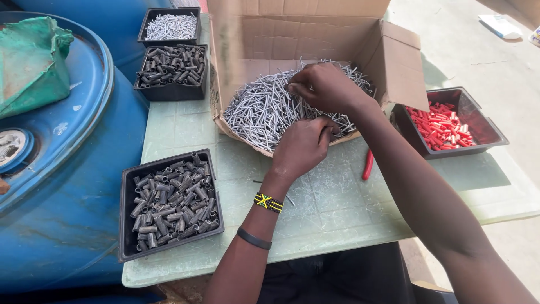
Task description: The person picks up metal nails from a cardboard box and red plastic caps from a tray. They insert the caps onto the nails by hand and place the assembled fasteners into a black container. The process is repeated continuously throughout the video.
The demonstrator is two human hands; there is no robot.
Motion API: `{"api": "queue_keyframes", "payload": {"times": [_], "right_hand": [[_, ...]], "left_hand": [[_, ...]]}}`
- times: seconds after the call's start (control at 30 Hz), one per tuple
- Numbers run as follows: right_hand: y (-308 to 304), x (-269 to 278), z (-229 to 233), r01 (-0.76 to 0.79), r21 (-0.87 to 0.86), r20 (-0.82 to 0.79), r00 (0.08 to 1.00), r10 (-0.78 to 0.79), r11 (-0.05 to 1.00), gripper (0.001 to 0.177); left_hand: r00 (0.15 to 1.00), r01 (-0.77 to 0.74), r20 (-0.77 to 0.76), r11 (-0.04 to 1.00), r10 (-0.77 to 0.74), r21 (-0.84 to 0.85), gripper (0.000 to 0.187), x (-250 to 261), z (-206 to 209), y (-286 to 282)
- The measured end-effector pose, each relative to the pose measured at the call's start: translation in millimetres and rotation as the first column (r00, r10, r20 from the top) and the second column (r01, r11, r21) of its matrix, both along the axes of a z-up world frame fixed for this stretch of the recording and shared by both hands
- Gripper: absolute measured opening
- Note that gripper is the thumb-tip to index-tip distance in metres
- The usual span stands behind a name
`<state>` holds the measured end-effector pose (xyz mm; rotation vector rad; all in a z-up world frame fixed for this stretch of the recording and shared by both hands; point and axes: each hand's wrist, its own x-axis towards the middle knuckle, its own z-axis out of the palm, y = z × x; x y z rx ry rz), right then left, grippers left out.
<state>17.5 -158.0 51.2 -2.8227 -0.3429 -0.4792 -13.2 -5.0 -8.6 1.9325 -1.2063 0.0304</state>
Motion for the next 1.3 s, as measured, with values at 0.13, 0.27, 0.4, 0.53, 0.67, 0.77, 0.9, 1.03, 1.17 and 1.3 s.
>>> {"api": "queue_keyframes", "payload": {"times": [0.13,0.27,0.4,0.53,0.67,0.77,0.9,1.03,1.17,1.3], "right_hand": [[-11,17,0,0.054,0.106,0.043,0.997,-0.058,0.993,0.016],[-25,44,-6,0.051,0.049,0.035,0.998,-0.052,0.998,0.021],[-19,47,-1,0.031,-0.067,-0.090,0.995,-0.037,0.997,0.021],[-18,45,-4,0.059,0.024,0.002,0.998,-0.059,0.998,0.008],[-25,42,0,-0.016,0.244,0.097,0.995,-0.008,0.970,0.013],[-18,13,8,0.013,0.500,-0.012,1.000,-0.008,0.866,0.019],[-10,-28,6,-0.064,0.747,0.035,0.998,0.057,0.662,0.021],[-7,-52,5,-0.142,0.700,0.181,0.983,0.019,0.700,0.018],[-18,-49,-10,-0.244,0.651,0.251,0.963,0.100,0.719,0.020],[-7,-57,-7,-0.310,0.503,0.241,0.947,0.214,0.807,0.018]], "left_hand": [[0.995,-0.061,0.080,0.998,0.062,-0.021,0.019,-1,-7,-7],[0.994,-0.065,0.081,0.997,0.069,-0.046,0.020,0,-10,-9],[0.995,-0.064,0.079,0.997,0.066,-0.035,0.021,1,-10,-9],[0.994,-0.064,0.082,0.998,0.066,-0.028,0.020,-2,-7,-8],[0.993,-0.060,0.096,0.998,0.061,-0.017,0.018,-4,-6,-5],[0.995,-0.052,0.086,0.998,0.055,-0.034,0.019,-3,-7,-5],[0.982,-0.151,-0.142,0.968,0.124,-0.199,0.021,4,-5,-4],[0.928,-0.334,-0.305,0.847,0.216,-0.414,0.019,-3,7,-3],[0.886,-0.423,-0.376,0.803,0.270,-0.419,0.030,7,4,-2],[0.853,-0.422,-0.495,0.772,0.162,-0.475,0.033,3,13,2]]}}
